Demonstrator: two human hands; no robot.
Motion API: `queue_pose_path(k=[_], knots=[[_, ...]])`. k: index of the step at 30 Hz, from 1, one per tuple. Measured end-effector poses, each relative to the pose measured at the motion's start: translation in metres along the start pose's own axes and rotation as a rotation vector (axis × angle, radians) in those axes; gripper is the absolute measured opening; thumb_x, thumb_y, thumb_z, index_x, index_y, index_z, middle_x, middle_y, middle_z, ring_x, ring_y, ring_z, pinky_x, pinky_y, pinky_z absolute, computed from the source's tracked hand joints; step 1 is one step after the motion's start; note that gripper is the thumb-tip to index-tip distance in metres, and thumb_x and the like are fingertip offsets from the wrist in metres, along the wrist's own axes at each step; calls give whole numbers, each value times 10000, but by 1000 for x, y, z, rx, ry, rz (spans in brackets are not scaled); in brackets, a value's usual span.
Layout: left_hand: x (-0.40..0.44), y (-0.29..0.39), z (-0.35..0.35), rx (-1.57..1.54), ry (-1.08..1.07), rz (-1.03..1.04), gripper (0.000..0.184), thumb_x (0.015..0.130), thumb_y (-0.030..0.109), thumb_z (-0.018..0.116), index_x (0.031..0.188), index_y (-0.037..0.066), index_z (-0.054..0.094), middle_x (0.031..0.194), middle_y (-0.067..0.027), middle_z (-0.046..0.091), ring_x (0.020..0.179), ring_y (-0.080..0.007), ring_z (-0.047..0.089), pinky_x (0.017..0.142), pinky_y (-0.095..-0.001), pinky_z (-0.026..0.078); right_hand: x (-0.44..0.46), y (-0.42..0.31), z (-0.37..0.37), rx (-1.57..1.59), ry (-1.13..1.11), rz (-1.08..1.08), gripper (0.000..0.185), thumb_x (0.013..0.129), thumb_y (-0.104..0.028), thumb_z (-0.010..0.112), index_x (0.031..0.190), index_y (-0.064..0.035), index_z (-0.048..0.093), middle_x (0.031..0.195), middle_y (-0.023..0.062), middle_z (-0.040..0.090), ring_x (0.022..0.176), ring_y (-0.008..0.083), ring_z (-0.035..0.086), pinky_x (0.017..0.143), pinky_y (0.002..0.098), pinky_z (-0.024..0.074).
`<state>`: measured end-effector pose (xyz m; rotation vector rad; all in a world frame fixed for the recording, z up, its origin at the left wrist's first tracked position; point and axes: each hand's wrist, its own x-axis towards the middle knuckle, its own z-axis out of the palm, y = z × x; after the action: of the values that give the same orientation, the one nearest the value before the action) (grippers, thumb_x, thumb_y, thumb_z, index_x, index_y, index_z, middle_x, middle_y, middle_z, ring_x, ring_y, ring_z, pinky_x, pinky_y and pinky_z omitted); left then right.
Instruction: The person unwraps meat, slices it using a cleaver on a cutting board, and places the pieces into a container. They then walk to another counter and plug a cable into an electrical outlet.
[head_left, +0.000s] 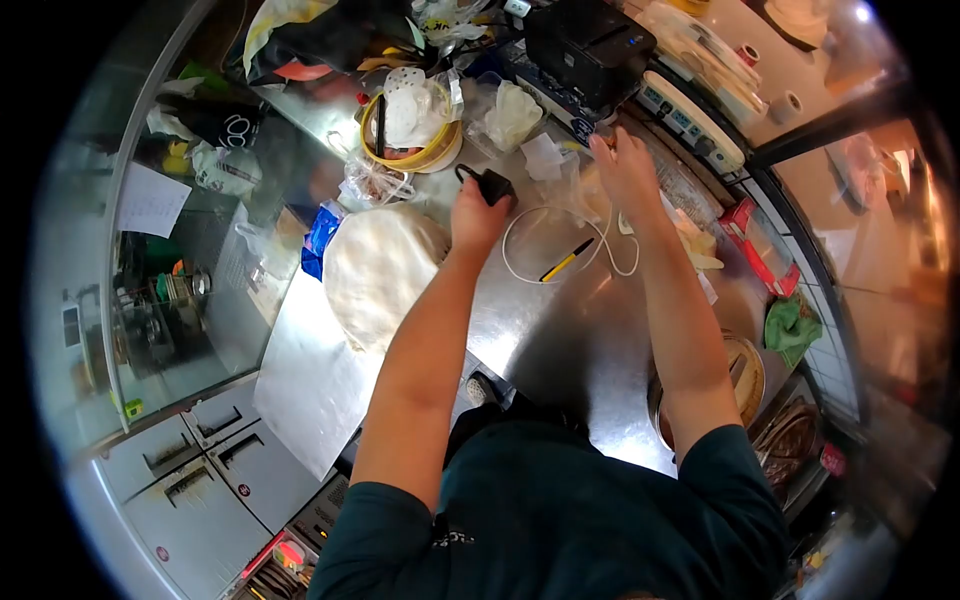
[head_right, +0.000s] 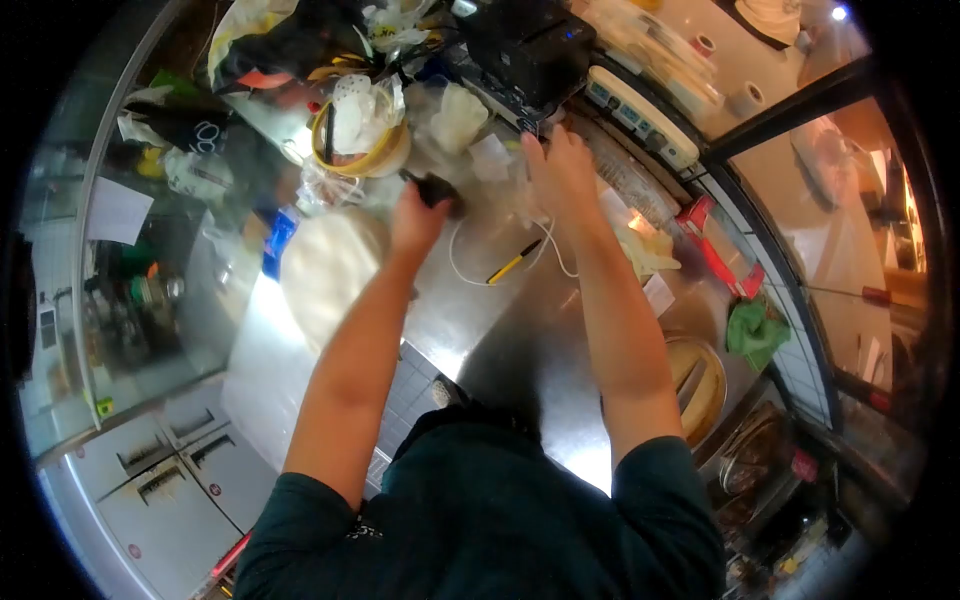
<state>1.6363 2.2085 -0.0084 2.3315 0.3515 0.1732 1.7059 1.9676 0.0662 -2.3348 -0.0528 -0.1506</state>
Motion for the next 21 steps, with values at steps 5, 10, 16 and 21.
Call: queue_pose_path(k=[5,10,16,21], knots=[[17,-26,-18,5,-29,1,486,745,226,828,1070,-40,584,1019,-286,671,979,-468,643,856,-504,523,-65,14,-9,-9,113,-168,584,929,-231,689,1420,15,492,1438,233,508,1350,405,462,1136,421,374],[10,-17,-35,69,-122,165,438,753,150,803,1092,-23,585,1115,-255,646,1037,-452,624,881,-487,516,-107,12,-1,165,-27,-119,589,876,-139,730,1401,17,514,1405,216,540,1331,370,493,1124,406,389],[3,22,-61,44,-270,398,414,743,72,788,1093,-8,582,1112,-235,632,1036,-450,612,870,-480,512,-135,17,-2,230,-23,-75,519,868,-95,724,1350,18,569,1393,198,556,1307,329,530,1102,381,415],[22,23,-66,33,-389,328,429,720,39,793,1089,-7,579,1094,-229,628,1039,-454,607,870,-477,509,-148,20,-22,252,-6,-32,491,862,-52,721,1332,14,592,1383,187,567,1289,325,548,1089,369,429]])
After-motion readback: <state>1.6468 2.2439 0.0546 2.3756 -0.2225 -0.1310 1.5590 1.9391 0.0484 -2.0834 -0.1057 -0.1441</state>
